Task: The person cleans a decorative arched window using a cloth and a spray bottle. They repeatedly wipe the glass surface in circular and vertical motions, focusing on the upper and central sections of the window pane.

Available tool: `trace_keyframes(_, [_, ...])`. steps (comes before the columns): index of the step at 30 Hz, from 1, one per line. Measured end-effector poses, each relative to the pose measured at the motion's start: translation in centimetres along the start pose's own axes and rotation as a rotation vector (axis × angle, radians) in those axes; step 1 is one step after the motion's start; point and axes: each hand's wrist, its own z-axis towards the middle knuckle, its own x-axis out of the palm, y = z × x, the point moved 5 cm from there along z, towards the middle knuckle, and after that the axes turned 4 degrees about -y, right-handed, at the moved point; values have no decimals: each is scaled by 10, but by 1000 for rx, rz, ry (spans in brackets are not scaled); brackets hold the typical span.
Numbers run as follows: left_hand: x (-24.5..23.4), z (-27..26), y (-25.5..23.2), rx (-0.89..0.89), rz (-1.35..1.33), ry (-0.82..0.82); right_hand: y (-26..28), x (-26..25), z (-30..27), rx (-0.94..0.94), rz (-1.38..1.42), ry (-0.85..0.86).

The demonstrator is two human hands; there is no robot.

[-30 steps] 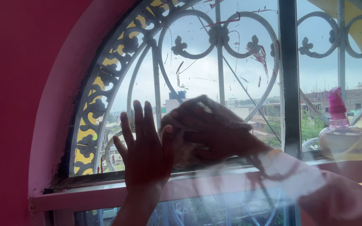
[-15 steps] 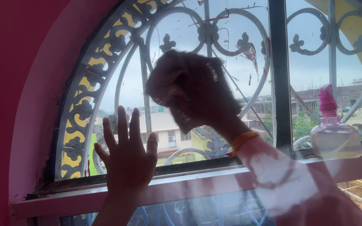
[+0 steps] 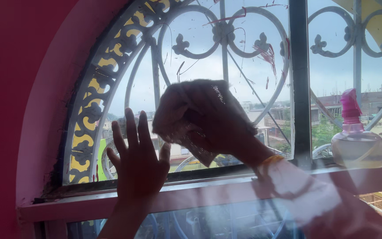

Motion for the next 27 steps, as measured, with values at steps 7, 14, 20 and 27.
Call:
trace_keyframes(7, [8, 4, -3, -22, 32, 91, -68, -63, 22, -140, -488, -166])
trace_keyframes(14, [11, 6, -6, -26, 29, 267, -168, -14, 29, 121, -825, -308])
trace_keyframes(20, [13, 5, -11, 7, 66, 280, -189, 13, 27, 111, -976, -349])
trace_keyframes(27, [15, 2, -9, 6, -7, 272, -185, 29, 24, 44, -924, -334])
